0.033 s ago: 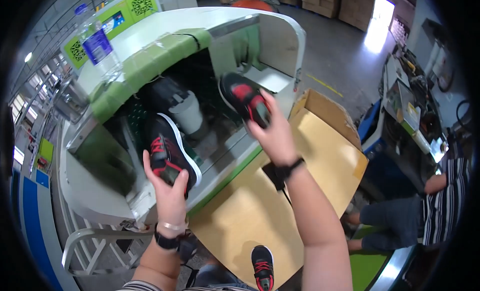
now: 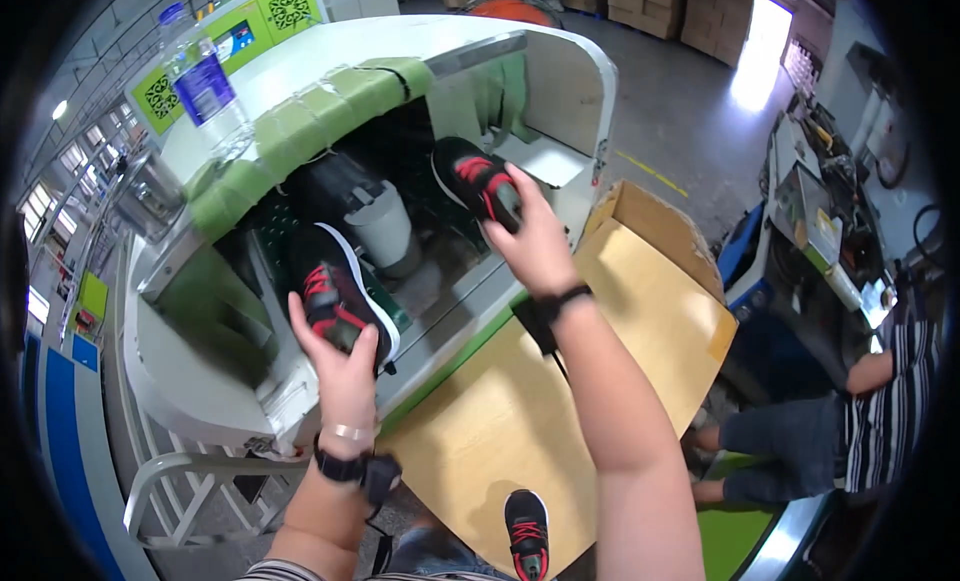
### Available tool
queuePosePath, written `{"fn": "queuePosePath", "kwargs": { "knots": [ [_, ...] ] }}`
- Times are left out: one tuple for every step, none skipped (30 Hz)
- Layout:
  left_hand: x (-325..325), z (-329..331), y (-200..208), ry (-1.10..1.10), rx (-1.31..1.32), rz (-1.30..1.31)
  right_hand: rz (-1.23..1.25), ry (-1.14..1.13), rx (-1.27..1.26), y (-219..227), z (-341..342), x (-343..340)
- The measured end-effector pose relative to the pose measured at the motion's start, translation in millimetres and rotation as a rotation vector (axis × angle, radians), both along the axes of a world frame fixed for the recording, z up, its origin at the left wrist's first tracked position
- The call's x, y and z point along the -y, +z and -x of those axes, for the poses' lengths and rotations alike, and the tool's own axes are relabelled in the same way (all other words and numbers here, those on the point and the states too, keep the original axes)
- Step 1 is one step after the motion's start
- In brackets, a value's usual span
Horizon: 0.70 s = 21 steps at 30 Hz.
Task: Operator places shoes on a conveyor belt and organizes them at a workstation in a shoe factory.
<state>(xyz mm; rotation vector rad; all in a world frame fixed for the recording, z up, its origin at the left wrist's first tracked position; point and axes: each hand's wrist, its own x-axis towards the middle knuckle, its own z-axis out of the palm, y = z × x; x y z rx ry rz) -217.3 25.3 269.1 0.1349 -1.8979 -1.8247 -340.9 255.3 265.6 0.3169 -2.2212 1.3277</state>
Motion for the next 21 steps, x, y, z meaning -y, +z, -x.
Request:
{"fn": "queuePosePath", "kwargs": {
  "knots": [
    [12.4,21.8,-22.8,0.190,0.024,0.367,-0.100,-0.099,0.103,-9.7,29.8,14.4],
    [20.9,40.5,-29.4,0.273,0.005,0.436,-0.193,-0.190,0.205,-14.0,48.1,34.2],
    [26.3,57.0,-28.1,0.302,0.031,0.459,-0.265,-0.182,0.229,-10.2,52.8,51.6],
    [25.9,65.0,-25.7,0.323,0.054,0.473,-0.343,-0.184,0.251,-5.8,53.0,57.2],
    [24.9,65.0,-28.0,0.322,0.045,0.462,-0.314,-0.171,0.229,-12.5,53.1,53.1],
    [24.3,63.9,-31.6,0.301,0.000,0.439,-0.302,-0.235,0.119,-27.9,46.2,49.4],
    [28.3,60.1,-33.1,0.290,-0.048,0.424,-0.259,-0.213,0.075,-37.0,25.6,51.0],
    [16.2,37.9,-29.4,0.241,-0.089,0.386,-0.204,-0.152,0.027,-50.2,-2.1,34.8],
    [13.0,13.5,-36.9,0.210,-0.147,0.471,-0.236,-0.102,0.065,-70.6,-38.0,22.4],
    [10.5,-15.5,-48.5,0.101,-0.184,0.518,-0.193,0.049,0.220,-97.4,-82.4,10.8],
    [17.7,-40.6,-83.7,-0.038,-0.205,0.617,-0.148,0.207,0.373,-125.4,-132.3,1.7],
    [10.3,-70.5,-103.4,-0.188,0.009,0.823,-0.146,0.280,0.553,-159.6,-187.3,-15.9],
    [15.7,-100.6,-131.8,-0.311,0.158,0.948,-0.025,0.369,0.720,-152.7,-245.8,-9.8],
    [13.4,-126.9,-159.5,-0.460,0.377,1.079,0.153,0.386,0.850,-173.7,-299.1,-8.7],
    [12.5,-149.5,-185.2,-0.605,0.602,1.212,0.006,0.513,0.718,-183.0,-333.6,-5.2],
    [10.7,-172.1,-209.0,-0.627,0.581,1.222,-0.143,0.628,0.585,-187.4,-363.0,-0.9],
    [12.8,-190.3,-235.6,-0.697,0.654,1.301,-0.321,0.540,0.563,-187.7,-388.7,6.7],
    [8.5,-198.1,-239.5,-0.757,0.697,1.382,-0.510,0.434,0.520,-180.4,-412.7,11.0],
    [7.3,-197.1,-244.0,-0.763,0.678,1.394,-0.296,0.355,0.641,-186.9,-419.8,12.7],
    [9.5,-195.6,-248.0,-0.764,0.689,1.393,-0.291,0.341,0.634,-193.6,-422.7,12.4],
    [9.9,-193.8,-246.5,-0.764,0.702,1.391,-0.154,0.299,0.688,-196.2,-423.2,12.4]
  ]
}}
